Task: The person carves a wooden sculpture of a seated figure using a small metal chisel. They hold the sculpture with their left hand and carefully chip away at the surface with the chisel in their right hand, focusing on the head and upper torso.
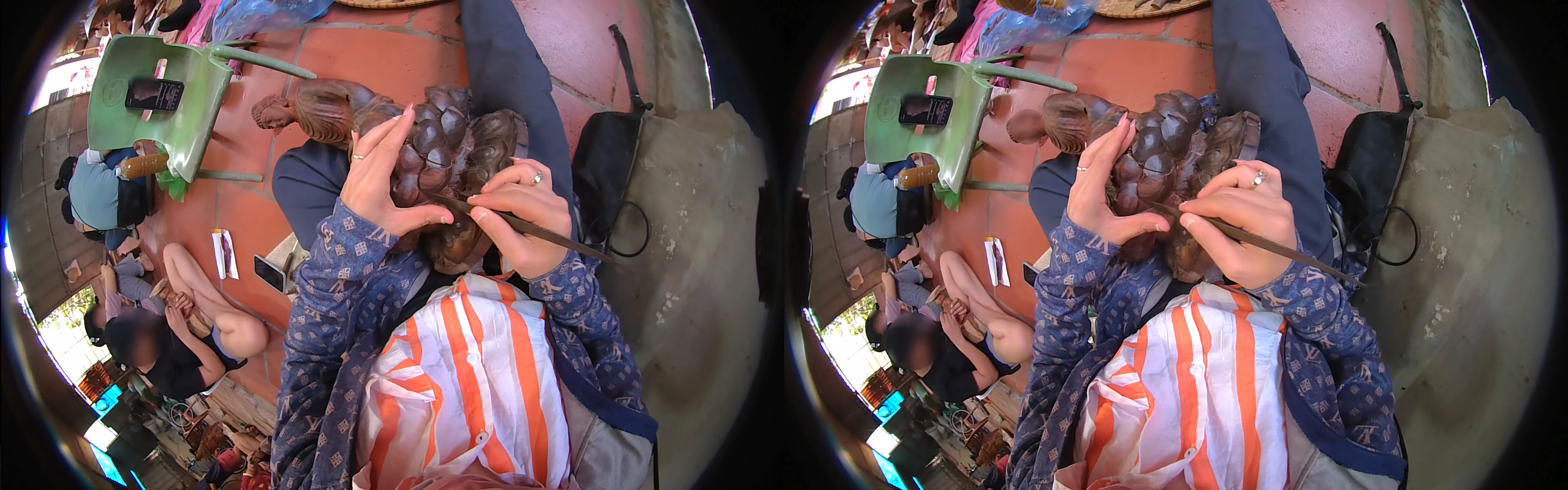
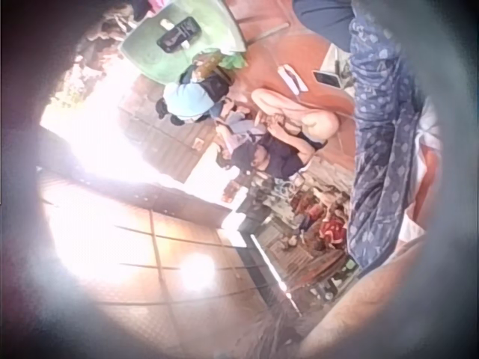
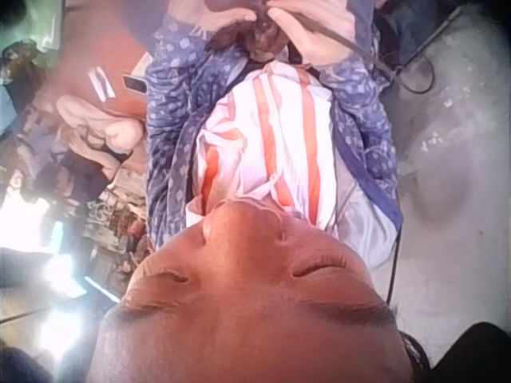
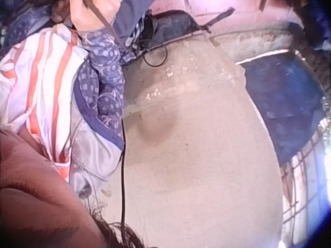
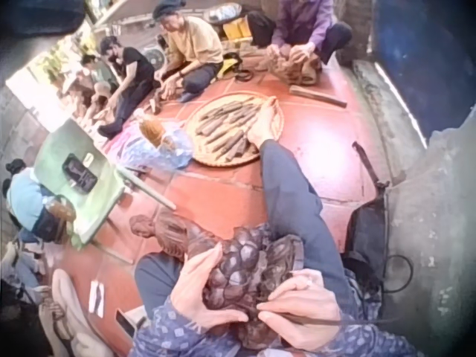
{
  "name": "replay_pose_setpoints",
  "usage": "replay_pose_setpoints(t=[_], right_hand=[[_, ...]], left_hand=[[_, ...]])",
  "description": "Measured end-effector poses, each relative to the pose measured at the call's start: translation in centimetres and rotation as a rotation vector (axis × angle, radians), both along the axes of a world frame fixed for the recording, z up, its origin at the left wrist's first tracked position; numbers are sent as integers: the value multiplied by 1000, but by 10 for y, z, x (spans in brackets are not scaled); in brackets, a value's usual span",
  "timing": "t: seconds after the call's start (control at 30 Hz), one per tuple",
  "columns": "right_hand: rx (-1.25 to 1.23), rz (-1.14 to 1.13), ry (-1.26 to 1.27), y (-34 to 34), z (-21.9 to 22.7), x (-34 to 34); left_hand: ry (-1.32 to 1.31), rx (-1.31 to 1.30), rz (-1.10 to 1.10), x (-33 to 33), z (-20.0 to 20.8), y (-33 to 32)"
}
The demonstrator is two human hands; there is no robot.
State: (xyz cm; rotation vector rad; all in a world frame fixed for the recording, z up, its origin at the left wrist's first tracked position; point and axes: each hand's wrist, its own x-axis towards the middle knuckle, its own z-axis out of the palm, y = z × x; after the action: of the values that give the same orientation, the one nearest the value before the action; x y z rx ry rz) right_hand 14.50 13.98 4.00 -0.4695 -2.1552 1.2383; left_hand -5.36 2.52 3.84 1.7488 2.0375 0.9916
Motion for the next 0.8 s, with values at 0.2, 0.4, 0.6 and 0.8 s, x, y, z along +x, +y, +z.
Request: replay_pose_setpoints(t=[0.2,0.4,0.6,0.8], right_hand=[[-39,-83,59,0,-2,-5],[-192,-107,88,4,-1,2],[-126,-115,87,2,0,-4],[-74,-62,39,4,3,-1]], left_hand=[[-22,55,162,17,-5,7],[23,39,152,21,1,14],[-43,35,186,20,1,11],[-118,15,96,10,3,11]])
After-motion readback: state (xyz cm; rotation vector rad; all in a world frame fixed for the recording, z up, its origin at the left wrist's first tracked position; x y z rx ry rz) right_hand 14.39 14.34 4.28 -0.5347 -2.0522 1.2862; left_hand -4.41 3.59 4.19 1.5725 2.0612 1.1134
